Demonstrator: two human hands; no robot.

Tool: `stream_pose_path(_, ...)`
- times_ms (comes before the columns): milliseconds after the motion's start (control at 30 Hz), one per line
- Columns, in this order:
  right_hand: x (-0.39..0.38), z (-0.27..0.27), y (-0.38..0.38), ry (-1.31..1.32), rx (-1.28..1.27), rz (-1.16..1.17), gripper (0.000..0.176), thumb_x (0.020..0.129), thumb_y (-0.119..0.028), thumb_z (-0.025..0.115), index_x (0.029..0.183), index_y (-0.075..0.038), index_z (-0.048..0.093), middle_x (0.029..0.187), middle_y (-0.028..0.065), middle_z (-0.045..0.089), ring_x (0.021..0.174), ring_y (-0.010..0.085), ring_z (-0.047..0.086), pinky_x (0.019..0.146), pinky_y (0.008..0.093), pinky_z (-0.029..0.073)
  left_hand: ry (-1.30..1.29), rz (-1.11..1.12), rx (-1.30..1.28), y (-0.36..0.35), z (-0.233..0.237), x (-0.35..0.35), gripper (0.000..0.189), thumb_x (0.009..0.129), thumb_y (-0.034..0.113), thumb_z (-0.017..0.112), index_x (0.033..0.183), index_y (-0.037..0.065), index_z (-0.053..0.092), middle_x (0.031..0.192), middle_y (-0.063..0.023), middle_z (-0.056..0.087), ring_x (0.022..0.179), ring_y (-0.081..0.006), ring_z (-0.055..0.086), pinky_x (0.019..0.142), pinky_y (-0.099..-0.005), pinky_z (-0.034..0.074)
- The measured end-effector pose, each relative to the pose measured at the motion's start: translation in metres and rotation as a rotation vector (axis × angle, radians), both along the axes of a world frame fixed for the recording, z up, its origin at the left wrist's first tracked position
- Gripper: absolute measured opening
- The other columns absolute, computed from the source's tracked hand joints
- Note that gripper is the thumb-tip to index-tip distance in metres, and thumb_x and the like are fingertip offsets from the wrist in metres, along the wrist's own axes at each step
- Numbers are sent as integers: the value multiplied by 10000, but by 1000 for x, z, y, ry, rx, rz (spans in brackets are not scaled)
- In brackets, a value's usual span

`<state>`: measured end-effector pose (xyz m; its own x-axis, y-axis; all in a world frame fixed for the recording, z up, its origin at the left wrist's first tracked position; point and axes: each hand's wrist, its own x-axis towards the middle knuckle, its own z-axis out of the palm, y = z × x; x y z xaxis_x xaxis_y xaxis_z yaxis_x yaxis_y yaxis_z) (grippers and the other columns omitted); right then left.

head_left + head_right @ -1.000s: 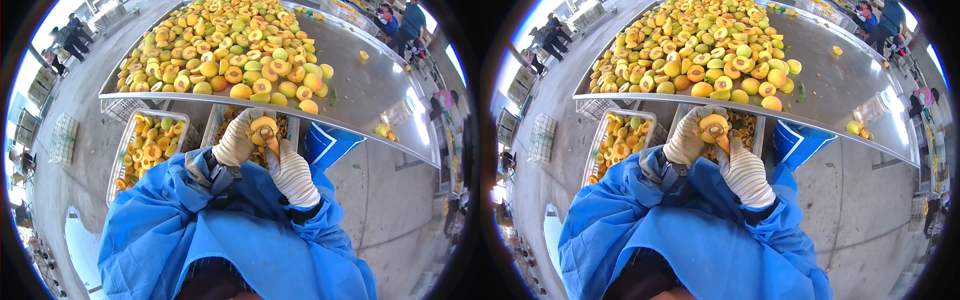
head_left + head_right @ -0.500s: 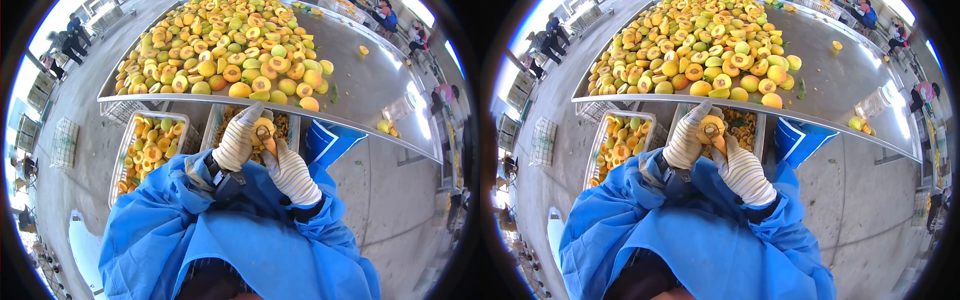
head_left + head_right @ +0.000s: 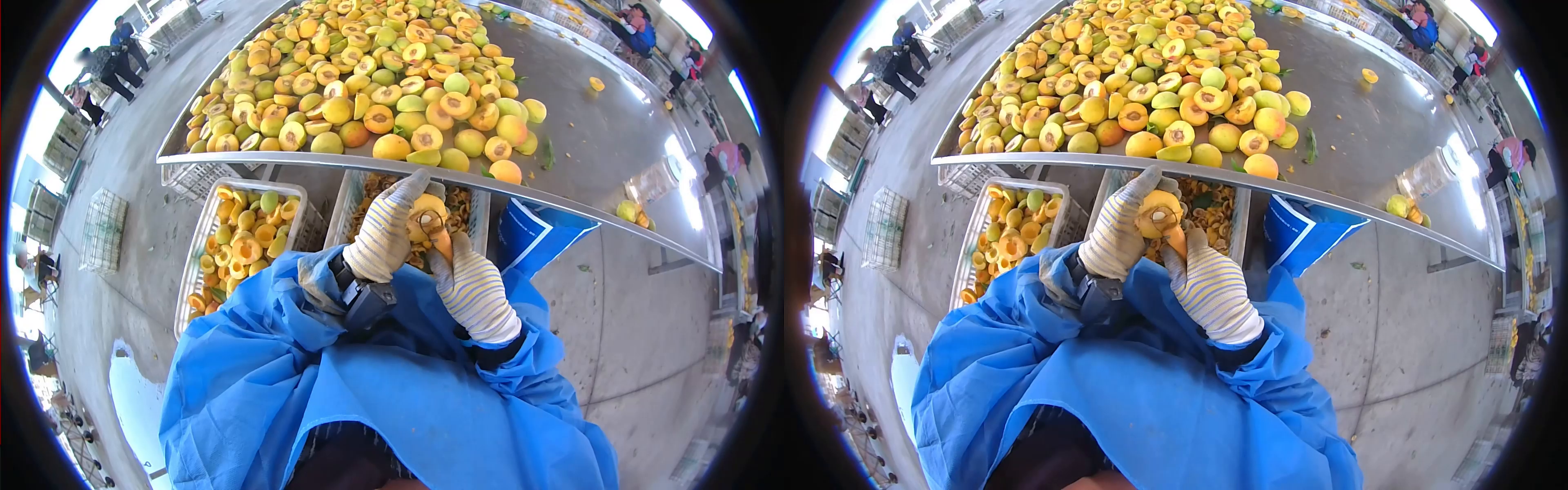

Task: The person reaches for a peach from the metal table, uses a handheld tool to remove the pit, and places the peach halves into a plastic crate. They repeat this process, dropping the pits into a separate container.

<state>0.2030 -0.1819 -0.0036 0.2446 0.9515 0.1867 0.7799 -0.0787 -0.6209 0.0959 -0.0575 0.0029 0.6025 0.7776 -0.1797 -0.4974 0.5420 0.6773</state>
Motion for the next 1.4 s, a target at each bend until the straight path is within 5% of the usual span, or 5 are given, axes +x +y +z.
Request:
stream_pose_path(200,-14,-11,3,496,172,64,382,958,-307,578,1121,30,508,805,263,612,792,462,613,653,459,479,-10,128,25,-10,-4,5,300,903,310,697,994,31,637,919,-86,667,818,-205,660,727,-317,560)
stream_pose_path(800,-8,-31,8,262,271,87,428,974,-379,569,1153,8,534,814,160,632,744,351,631,655,392,472,-73,191,16,-12,-3,9,319,912,339,687,1029,45,643,918,-57,665,817,-166,654,723,-309,552)
stream_pose_path(1033,-4,19,-5,1342,-350,115,431,955,-544,539,985,-115,520,615,-12,469,431,72,448,380,224,355,0,119,161,-2,-11,6,345,905,379,685,964,40,668,893,-96,680,796,-210,673,728,-330,554)
stream_pose_path(1167,-10,14,-5,1634,-351,81,442,941,-573,544,983,-134,524,598,-17,460,398,89,452,340,247,360,33,207,279,-7,-22,14,352,918,400,667,973,52,679,914,-110,697,808,-193,673,743,-321,551)
stream_pose_path(1400,4,21,-5,1240,-385,124,445,932,-593,543,934,-148,529,590,-25,452,400,83,444,348,229,356,38,47,274,-3,-14,12,359,920,395,665,946,36,682,878,-96,698,775,-185,675,685,-300,555)
